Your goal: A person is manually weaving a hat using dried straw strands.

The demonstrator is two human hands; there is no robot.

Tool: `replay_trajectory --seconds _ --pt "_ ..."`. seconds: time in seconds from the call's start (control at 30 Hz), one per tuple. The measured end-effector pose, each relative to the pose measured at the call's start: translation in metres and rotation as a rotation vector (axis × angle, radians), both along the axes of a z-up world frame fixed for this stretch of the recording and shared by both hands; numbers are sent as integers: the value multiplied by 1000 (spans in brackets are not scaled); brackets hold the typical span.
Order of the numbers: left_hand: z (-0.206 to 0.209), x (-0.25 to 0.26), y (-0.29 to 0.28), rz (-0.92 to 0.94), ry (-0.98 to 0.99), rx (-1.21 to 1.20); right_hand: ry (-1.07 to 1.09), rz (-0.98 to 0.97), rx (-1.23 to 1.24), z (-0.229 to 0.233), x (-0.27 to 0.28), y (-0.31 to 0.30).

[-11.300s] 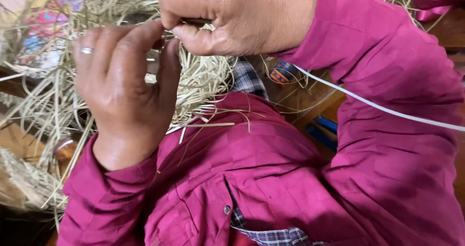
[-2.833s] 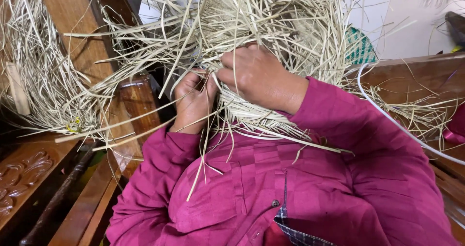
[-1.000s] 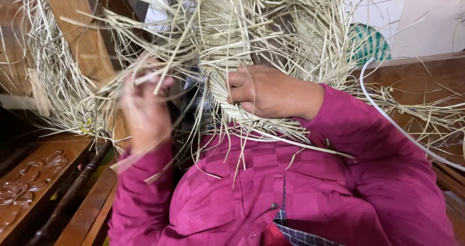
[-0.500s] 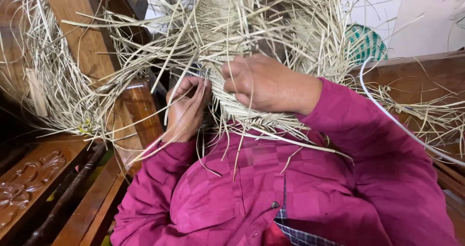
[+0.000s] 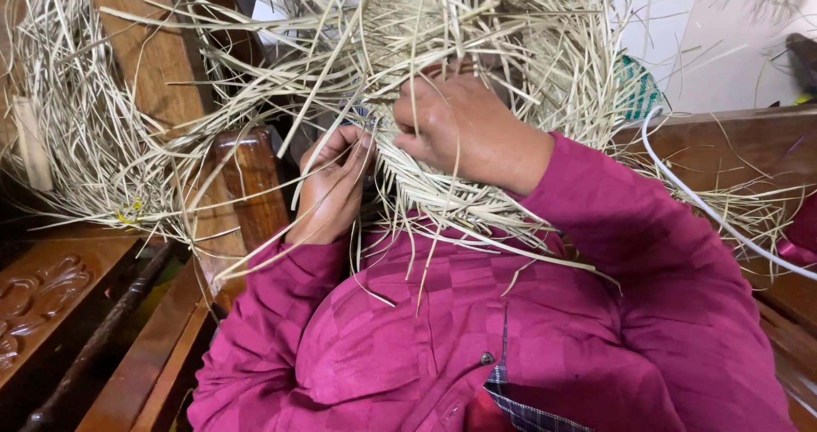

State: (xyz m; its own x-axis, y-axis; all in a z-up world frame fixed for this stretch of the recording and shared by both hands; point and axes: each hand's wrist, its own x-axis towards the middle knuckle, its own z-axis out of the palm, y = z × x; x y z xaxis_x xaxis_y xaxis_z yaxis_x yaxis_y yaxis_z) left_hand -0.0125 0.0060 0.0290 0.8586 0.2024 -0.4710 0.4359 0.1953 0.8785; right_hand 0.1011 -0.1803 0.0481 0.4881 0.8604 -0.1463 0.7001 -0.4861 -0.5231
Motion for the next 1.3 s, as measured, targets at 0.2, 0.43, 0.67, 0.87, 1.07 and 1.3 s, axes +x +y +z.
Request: replay_trajectory --seconds 0.2,0.43,0.67,0.87,1.07,1.3 --pt "-10 -2 -1 13 -23 -9 149 1 23 26 7 8" --pt "-26 -9 -4 87 -17 -126 -279 161 183 19 6 5" --pt "-15 -6 2 -2 -27 -70 -151 113 163 17 2 7" --pt "-13 -5 1 35 -6 -114 -33 107 216 2 6 12" --pt "-12 -9 8 -16 -29 -215 8 137 172 17 11 16" --pt "-16 -8 -3 52 11 -89 184 62 420 7 6 18"
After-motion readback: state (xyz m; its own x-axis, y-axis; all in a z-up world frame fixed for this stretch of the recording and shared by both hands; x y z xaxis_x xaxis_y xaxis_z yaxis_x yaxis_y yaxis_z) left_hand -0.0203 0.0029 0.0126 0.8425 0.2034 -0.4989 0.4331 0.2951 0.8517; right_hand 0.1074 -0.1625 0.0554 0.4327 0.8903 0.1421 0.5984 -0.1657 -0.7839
